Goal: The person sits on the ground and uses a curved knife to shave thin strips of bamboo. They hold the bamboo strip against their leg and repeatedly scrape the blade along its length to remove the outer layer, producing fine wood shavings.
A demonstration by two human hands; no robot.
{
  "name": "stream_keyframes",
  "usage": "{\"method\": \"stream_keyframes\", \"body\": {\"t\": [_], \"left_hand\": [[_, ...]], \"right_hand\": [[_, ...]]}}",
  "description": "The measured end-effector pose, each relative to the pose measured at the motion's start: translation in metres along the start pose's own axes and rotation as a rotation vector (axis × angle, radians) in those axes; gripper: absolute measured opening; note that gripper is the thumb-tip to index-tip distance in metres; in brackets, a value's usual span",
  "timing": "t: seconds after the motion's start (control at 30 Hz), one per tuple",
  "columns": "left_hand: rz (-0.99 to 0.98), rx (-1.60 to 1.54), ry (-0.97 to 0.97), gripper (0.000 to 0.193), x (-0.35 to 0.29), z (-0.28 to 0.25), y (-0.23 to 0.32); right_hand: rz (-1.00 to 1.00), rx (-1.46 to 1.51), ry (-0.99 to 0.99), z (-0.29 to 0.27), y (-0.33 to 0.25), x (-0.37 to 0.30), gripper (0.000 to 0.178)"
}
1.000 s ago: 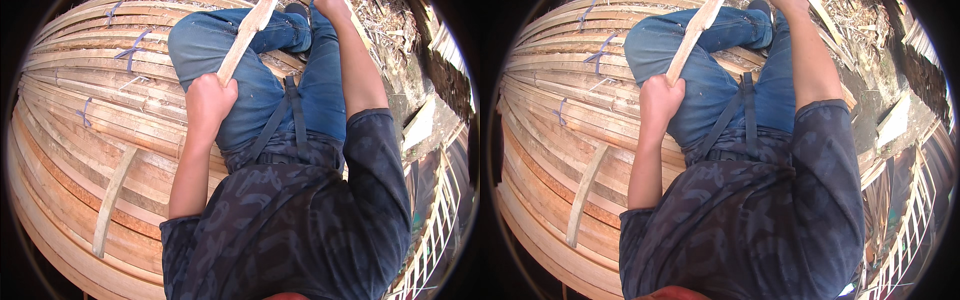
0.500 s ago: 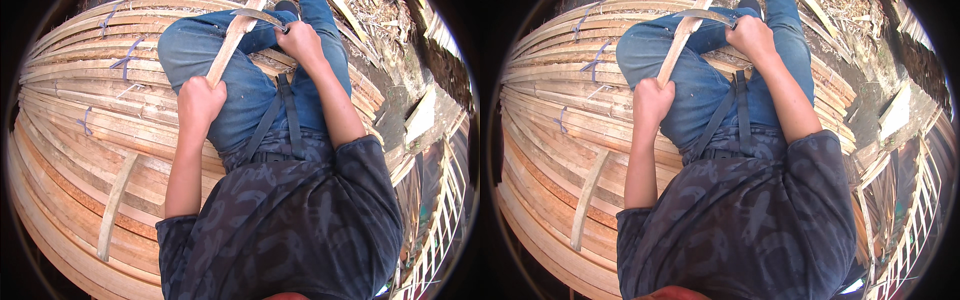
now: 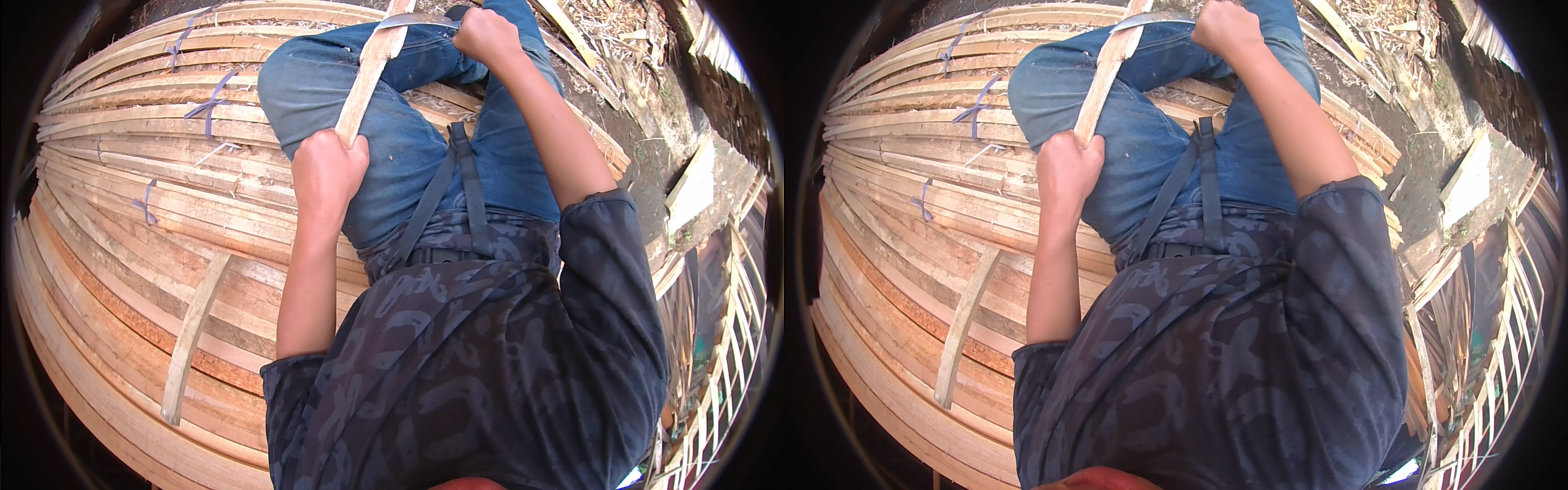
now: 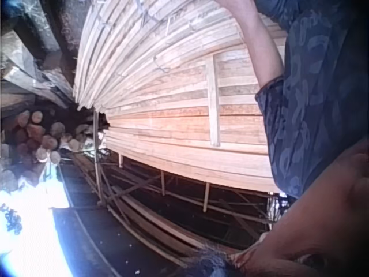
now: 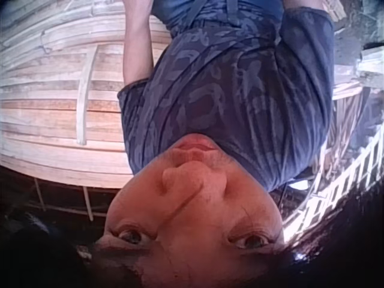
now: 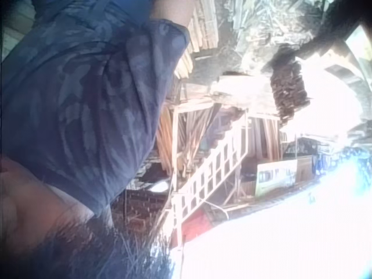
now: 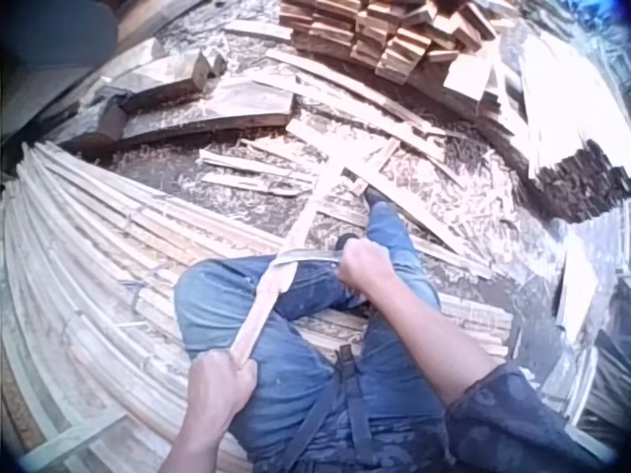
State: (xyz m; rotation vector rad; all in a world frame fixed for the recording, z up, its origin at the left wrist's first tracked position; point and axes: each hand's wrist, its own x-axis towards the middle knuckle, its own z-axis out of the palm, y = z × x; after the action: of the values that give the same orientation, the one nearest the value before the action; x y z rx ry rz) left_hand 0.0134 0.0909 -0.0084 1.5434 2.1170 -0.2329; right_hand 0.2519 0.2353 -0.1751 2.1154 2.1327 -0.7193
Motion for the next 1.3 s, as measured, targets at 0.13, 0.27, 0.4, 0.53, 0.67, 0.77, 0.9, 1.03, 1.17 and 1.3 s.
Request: {"method": "stream_keyframes", "body": {"t": [0.13, 0.27, 0.4, 0.53, 0.67, 0.77, 0.9, 1.03, 1.17, 1.3], "left_hand": [[-0.013, 0.027, 0.03, 0.037, -0.002, 0.001, 0.001], [0.008, 0.076, -0.014, 0.037, -0.006, 0.0, 0.0], [0.007, 0.043, -0.009, 0.036, -0.005, 0.0, 0.0], [-0.029, -0.039, -0.045, 0.035, -0.002, -0.002, -0.002], [-0.092, -0.292, -0.172, 0.033, 0.009, -0.01, -0.01], [-0.098, -0.399, -0.272, 0.031, 0.014, -0.01, -0.022], [-0.162, -0.641, -0.447, 0.029, 0.023, -0.008, -0.041], [-0.114, -0.54, -0.344, 0.027, 0.019, -0.007, -0.036], [-0.063, -0.439, -0.246, 0.03, 0.013, -0.008, -0.026], [-0.088, -0.371, -0.256, 0.034, 0.011, -0.011, -0.021]], "right_hand": [[-0.056, -0.039, 0.03, -0.009, -0.002, 0.01, 0.023], [0.138, 0.0, 0.225, -0.017, 0.034, 0.038, 0.026], [0.246, -0.07, 0.164, -0.048, 0.081, 0.064, 0.032], [0.233, -0.032, 0.141, -0.059, 0.076, 0.066, 0.033], [0.118, 0.164, 0.134, -0.034, 0.073, 0.033, 0.042], [0.049, 0.278, 0.103, -0.037, -0.009, -0.029, 0.047], [0.021, 0.257, -0.004, -0.04, -0.044, -0.048, 0.041], [-0.023, 0.105, -0.053, -0.061, -0.042, -0.042, 0.035], [-0.032, -0.052, -0.09, -0.062, -0.017, -0.031, 0.029], [-0.016, -0.132, -0.07, -0.048, 0.006, -0.011, 0.028]]}}
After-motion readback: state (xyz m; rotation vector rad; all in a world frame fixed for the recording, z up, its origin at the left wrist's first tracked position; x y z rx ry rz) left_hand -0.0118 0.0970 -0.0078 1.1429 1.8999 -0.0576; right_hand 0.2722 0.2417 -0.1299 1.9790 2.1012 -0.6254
